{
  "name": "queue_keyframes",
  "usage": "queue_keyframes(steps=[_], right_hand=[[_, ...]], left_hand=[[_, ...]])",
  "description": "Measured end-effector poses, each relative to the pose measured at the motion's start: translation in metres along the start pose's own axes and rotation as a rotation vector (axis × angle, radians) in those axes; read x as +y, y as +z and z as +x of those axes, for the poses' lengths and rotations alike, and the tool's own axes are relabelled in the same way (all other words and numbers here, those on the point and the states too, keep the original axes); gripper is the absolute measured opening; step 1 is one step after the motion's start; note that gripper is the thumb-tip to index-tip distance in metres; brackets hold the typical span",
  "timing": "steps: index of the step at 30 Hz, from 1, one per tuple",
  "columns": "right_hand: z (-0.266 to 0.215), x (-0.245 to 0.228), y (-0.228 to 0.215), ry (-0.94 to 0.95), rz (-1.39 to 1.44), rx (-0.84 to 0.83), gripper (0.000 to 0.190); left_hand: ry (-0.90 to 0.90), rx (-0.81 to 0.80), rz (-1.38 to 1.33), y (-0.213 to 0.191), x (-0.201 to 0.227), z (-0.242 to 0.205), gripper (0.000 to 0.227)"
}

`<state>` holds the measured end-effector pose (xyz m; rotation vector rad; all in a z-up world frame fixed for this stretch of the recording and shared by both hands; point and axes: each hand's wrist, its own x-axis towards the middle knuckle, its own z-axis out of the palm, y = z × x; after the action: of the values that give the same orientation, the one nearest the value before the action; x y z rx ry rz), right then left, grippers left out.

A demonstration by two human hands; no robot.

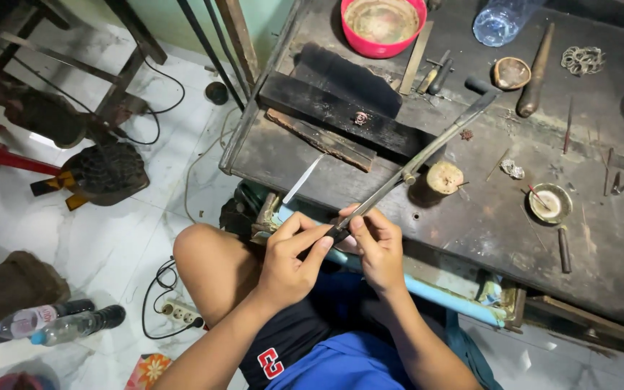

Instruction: Soldering a metal ring on a workbench using a gas torch and a soldering rod.

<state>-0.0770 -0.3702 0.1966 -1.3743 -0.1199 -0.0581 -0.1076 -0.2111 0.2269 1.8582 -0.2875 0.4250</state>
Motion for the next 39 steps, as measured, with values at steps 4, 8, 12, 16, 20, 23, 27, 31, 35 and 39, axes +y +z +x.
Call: queue_keyframes(steps=[4, 8, 12, 16, 20, 23, 27, 31, 35, 39], right_hand=[[0.003, -0.006, 0.005, -0.004, -0.010, -0.012, 0.020], [0.002, 0.001, 0.001, -0.002, -0.057, -0.009, 0.019], [0.003, 0.007, -0.008, -0.054, -0.147, -0.034, 0.018], [0.006, -0.005, -0.004, -0.079, -0.157, -0.068, 0.019], [0.004, 0.001, -0.014, -0.087, -0.233, -0.074, 0.018], [0.005, 0.000, -0.015, -0.089, -0.260, -0.043, 0.017], [0.004, 0.005, -0.015, -0.079, -0.251, -0.005, 0.018], [0.000, 0.000, -0.012, -0.067, -0.237, -0.010, 0.017], [-0.003, -0.003, -0.010, -0.027, -0.204, 0.009, 0.018], [-0.005, -0.005, -0.009, -0.011, -0.186, 0.011, 0.018]], left_hand=[[-0.034, -0.033, -0.051, 0.000, -0.006, 0.004, 0.015], [-0.148, -0.047, -0.122, 0.004, -0.017, 0.003, 0.013], [-0.302, -0.085, -0.194, 0.006, -0.031, 0.002, 0.018], [-0.360, -0.100, -0.308, 0.012, -0.051, -0.006, 0.021], [-0.419, -0.144, -0.436, 0.015, -0.055, -0.006, 0.020], [-0.408, -0.159, -0.363, 0.014, -0.036, 0.000, 0.019], [-0.300, -0.152, -0.142, 0.014, -0.028, -0.002, 0.018], [-0.300, -0.159, -0.192, 0.010, -0.033, -0.004, 0.013], [-0.305, -0.106, -0.189, 0.011, -0.036, -0.003, 0.017], [-0.374, -0.123, -0.318, 0.013, -0.041, -0.005, 0.020]])
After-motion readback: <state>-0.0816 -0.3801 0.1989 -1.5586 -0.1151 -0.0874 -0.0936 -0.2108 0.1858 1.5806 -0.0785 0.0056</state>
